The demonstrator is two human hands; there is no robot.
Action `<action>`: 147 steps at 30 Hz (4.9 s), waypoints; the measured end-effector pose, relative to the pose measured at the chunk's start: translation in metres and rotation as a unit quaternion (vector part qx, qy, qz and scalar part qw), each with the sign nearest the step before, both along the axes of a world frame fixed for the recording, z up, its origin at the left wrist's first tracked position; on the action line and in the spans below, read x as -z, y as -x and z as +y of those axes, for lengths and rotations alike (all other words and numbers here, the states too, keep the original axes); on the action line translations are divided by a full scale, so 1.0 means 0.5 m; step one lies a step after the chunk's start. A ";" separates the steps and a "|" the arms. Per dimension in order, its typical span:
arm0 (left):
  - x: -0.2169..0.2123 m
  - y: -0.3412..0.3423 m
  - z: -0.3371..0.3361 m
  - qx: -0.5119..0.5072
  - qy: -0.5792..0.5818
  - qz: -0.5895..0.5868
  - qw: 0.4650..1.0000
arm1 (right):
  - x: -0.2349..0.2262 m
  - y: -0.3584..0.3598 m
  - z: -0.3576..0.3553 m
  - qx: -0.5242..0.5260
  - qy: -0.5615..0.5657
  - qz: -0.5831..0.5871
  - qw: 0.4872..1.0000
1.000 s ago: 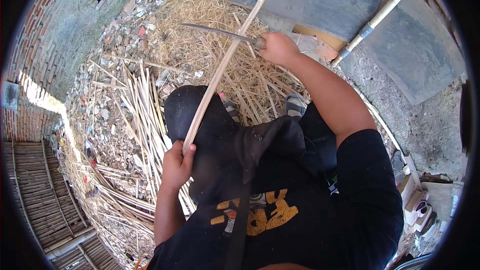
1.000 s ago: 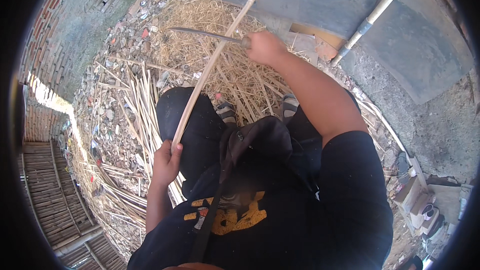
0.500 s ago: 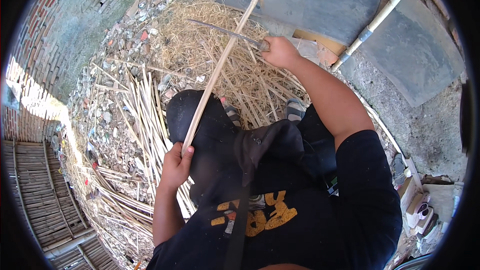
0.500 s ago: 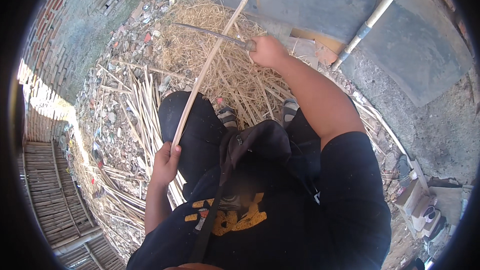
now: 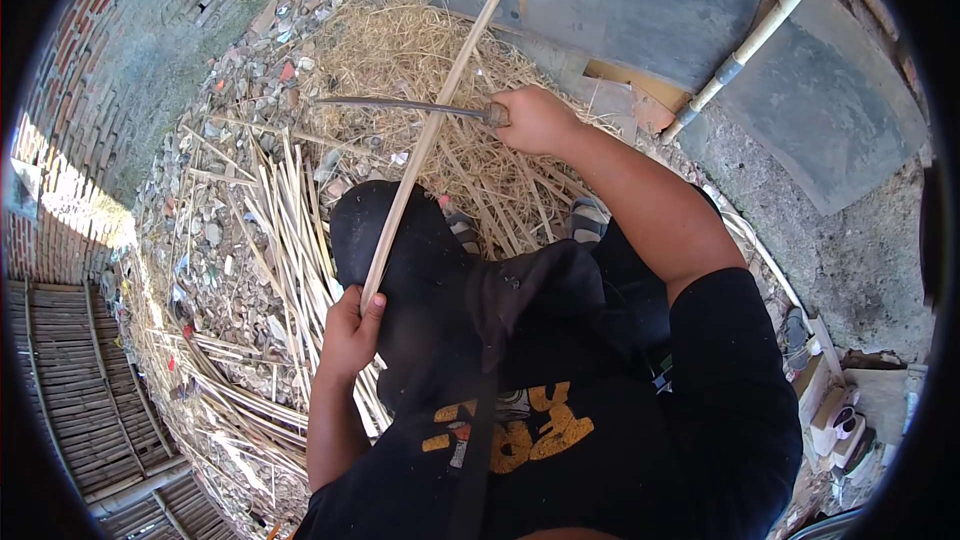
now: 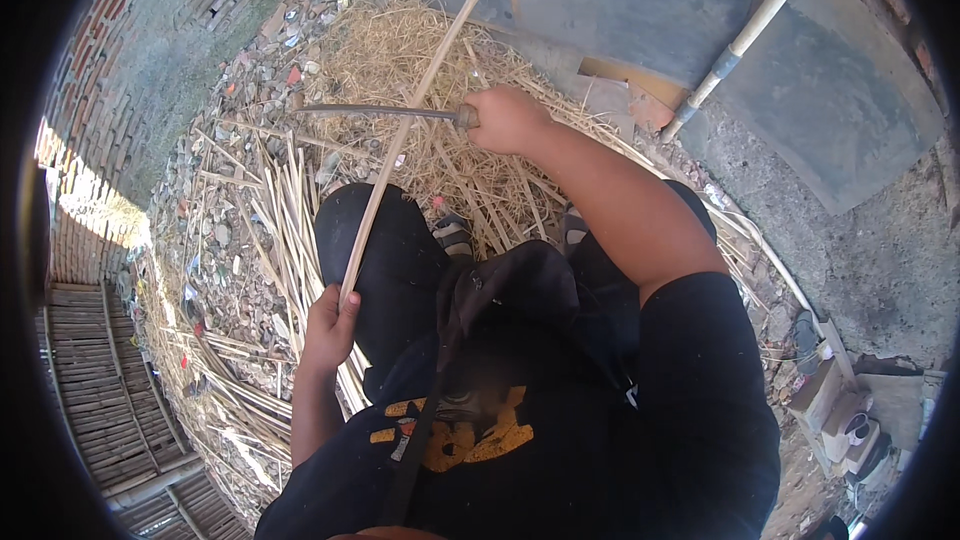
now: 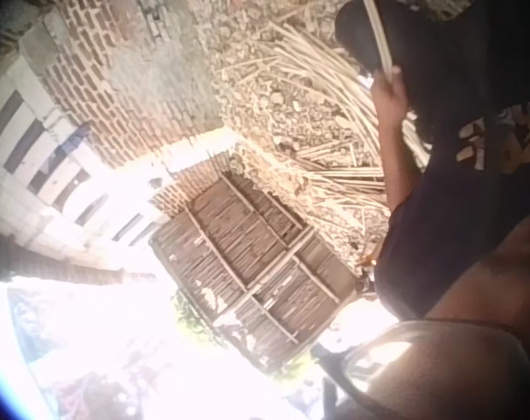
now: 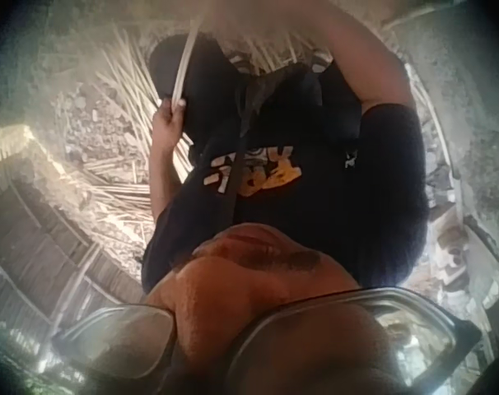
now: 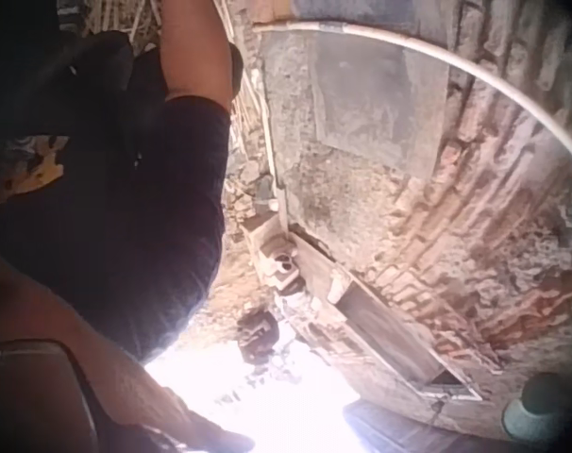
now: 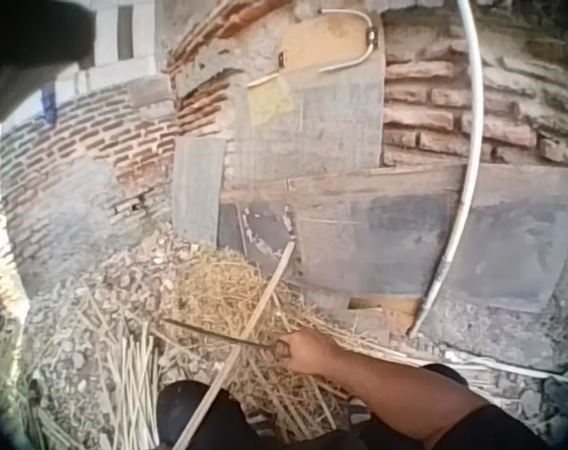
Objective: The person strips layers from a bamboo stick using a blade.
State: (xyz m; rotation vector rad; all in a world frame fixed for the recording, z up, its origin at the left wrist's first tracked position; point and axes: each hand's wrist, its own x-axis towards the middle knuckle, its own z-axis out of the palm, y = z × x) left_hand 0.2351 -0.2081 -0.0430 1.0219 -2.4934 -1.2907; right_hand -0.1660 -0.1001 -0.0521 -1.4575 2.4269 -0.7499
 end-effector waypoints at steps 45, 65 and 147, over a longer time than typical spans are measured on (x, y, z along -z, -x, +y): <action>-0.029 -0.011 0.008 0.002 -0.060 0.004 0.998 | -0.023 0.050 0.009 0.086 -0.004 -0.020 0.996; -0.060 -0.034 0.040 -0.022 0.115 -0.088 0.989 | -0.074 0.050 0.042 0.000 -0.003 0.023 1.000; -0.020 -0.008 0.036 -0.021 0.187 -0.111 0.976 | -0.078 -0.019 0.008 -0.007 -0.096 0.050 0.994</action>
